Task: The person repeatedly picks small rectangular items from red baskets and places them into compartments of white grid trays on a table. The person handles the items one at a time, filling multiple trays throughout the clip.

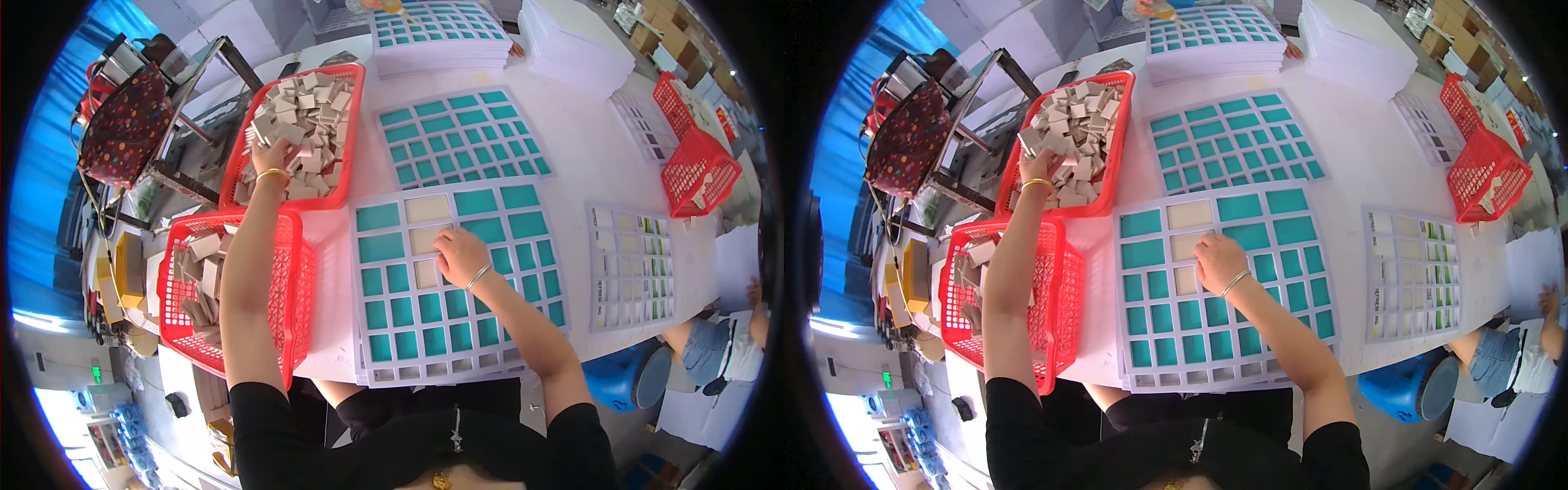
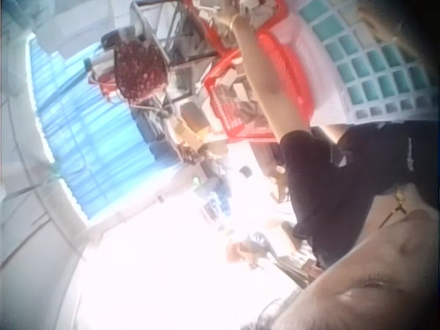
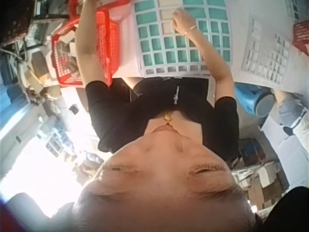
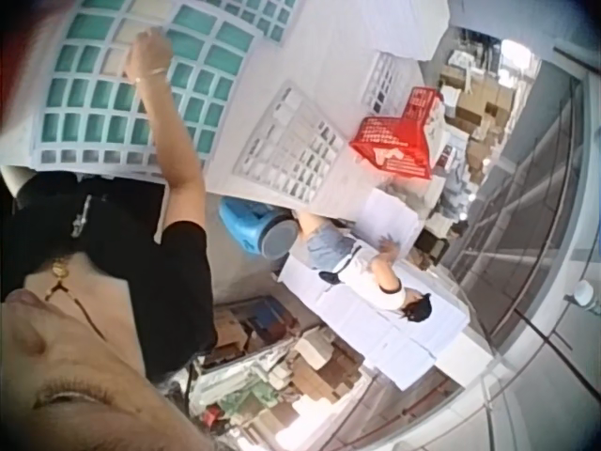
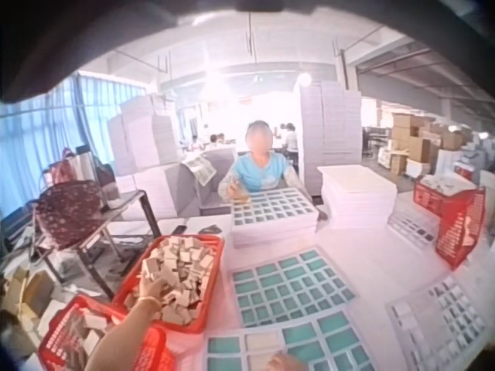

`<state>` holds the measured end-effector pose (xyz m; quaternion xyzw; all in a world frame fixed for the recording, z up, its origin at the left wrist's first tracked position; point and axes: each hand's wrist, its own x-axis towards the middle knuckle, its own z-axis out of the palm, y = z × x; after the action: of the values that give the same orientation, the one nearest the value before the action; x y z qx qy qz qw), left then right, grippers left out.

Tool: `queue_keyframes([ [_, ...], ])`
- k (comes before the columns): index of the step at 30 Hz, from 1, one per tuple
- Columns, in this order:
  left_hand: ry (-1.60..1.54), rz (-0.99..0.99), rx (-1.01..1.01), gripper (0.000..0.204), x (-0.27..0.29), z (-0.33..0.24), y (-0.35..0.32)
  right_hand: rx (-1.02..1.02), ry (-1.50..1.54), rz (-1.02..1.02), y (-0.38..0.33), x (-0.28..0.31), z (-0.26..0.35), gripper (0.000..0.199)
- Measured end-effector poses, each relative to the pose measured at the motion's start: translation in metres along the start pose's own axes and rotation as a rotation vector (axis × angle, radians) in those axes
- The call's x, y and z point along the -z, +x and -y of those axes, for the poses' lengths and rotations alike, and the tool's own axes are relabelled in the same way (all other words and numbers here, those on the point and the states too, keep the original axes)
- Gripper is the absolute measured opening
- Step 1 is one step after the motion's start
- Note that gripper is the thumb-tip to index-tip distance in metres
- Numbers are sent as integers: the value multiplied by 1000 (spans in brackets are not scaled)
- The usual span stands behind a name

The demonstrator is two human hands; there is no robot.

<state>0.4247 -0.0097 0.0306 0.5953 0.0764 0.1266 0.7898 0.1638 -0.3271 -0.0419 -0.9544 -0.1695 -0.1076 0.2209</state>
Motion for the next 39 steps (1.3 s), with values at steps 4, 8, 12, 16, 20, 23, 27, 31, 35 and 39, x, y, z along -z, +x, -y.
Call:
queue_keyframes([
  [4, -128, -53, 90, 47, 6, 0, -6, 9, -12, 38, -1, -1, -1, 12],
  [8, -119, -19, 58, 38, 17, 0, -15, -14, 14, 91, 1, 3, 2, 16],
  [12, -115, 266, 236, 32, -13, -8, -71, -231, 559, 51, 7, 8, -9, 27],
  [16, -97, 644, 397, 37, -52, -9, -180, -398, 1177, -157, 23, 43, 21, 34],
  [20, 80, 754, 451, 46, -62, 8, -247, -429, 1259, -167, 18, 58, 40, 27],
  [23, 50, 697, 491, 49, -73, -2, -278, -417, 1154, -130, -2, 55, 25, 21],
  [27, -130, 591, 521, 55, -65, 18, -295, -437, 895, -72, -14, 65, 35, 18],
  [31, -153, 389, 481, 51, -52, 31, -303, -462, 871, -5, -20, 68, 34, 18],
  [35, 11, 322, 359, 45, -23, 42, -302, -347, 614, 57, -31, 54, 0, 19],
  [39, 281, 372, 169, 29, 3, 52, -307, -218, 583, 150, -27, 37, -24, 17],
])
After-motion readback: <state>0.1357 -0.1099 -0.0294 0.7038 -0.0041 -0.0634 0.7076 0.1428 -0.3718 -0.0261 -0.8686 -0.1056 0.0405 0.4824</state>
